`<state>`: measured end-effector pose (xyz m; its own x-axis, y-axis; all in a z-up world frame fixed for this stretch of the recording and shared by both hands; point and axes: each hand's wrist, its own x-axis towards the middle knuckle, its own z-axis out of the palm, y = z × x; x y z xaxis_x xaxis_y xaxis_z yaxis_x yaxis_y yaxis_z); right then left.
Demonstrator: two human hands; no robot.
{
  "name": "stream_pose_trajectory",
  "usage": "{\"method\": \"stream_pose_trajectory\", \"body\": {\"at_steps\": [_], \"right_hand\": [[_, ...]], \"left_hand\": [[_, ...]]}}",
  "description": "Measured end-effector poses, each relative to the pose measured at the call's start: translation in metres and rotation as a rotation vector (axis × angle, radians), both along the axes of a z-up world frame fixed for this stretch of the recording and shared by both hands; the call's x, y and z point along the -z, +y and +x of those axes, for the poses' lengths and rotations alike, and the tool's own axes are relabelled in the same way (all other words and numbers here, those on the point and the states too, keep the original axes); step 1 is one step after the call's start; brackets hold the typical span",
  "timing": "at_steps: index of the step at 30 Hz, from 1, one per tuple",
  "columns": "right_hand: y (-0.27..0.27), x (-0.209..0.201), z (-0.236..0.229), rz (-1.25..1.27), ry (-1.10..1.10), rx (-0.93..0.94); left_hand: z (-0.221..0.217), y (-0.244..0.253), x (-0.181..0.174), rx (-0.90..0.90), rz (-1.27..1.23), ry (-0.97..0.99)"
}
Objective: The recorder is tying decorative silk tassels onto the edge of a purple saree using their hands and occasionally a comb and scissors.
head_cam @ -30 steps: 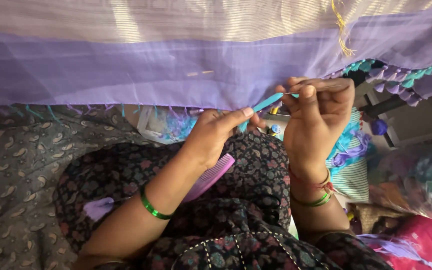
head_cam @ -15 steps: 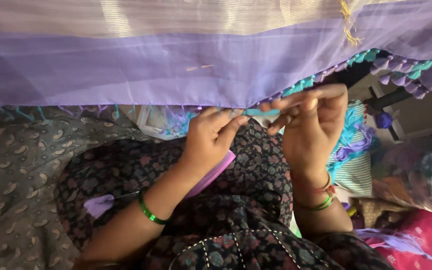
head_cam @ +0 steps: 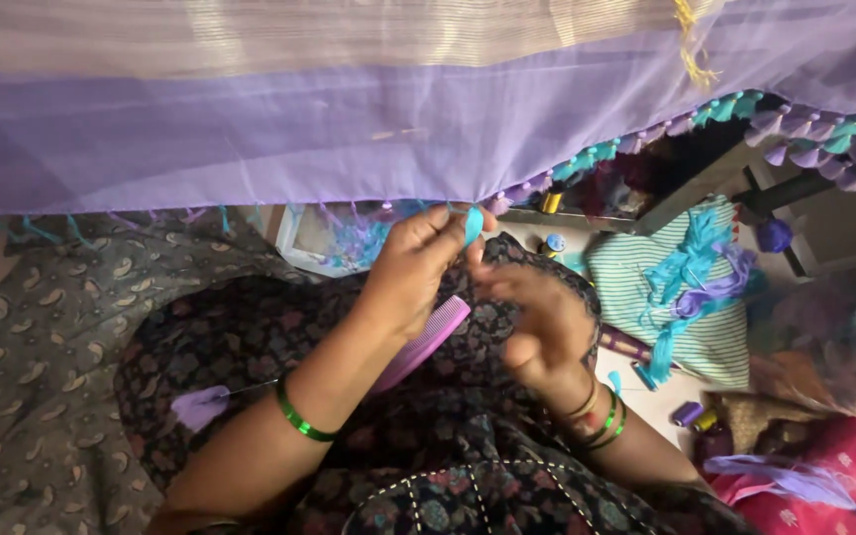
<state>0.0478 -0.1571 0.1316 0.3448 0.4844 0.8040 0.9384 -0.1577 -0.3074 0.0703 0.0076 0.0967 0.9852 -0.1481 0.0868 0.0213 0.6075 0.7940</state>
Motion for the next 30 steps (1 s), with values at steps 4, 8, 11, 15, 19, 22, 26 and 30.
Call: {"method": "stream_pose_trajectory", "body": {"at_steps": [4, 8, 11, 15, 19, 22, 26, 30], "right_hand": [[0.006, -0.007, 0.019, 0.366, 0.56, 0.027], [0.011, -0.006, 0.052, 0.663, 1.452, -0.406], [0.018, 0.013, 0.067, 0.64, 1.408, -0.36], [0.025, 0.025, 0.061, 0.587, 1.187, -0.146], [0.026, 0.035, 0.045, 0.565, 1.113, -0.08], [0.02, 0.035, 0.04, 0.542, 1.071, -0.152], [0.021, -0.006, 0.04, 0.388, 1.028, -0.005], [0.016, 0.013, 0.067, 0.601, 1.327, -0.183]], "left_hand": [[-0.001, -0.006, 0.001, -0.03, -0.081, 0.091], [0.002, -0.015, 0.018, -0.007, -0.177, 0.023], [-0.001, -0.013, 0.015, -0.23, 0.2, 0.005], [-0.01, 0.002, -0.021, -0.406, 0.358, -0.01], [-0.002, 0.008, -0.037, -0.258, 0.448, -0.147], [0.007, 0.004, -0.033, -0.14, 0.284, -0.059], [0.002, -0.01, -0.022, -0.235, 0.188, -0.055], [-0.004, -0.019, 0.0, -0.374, 0.312, -0.143]]}}
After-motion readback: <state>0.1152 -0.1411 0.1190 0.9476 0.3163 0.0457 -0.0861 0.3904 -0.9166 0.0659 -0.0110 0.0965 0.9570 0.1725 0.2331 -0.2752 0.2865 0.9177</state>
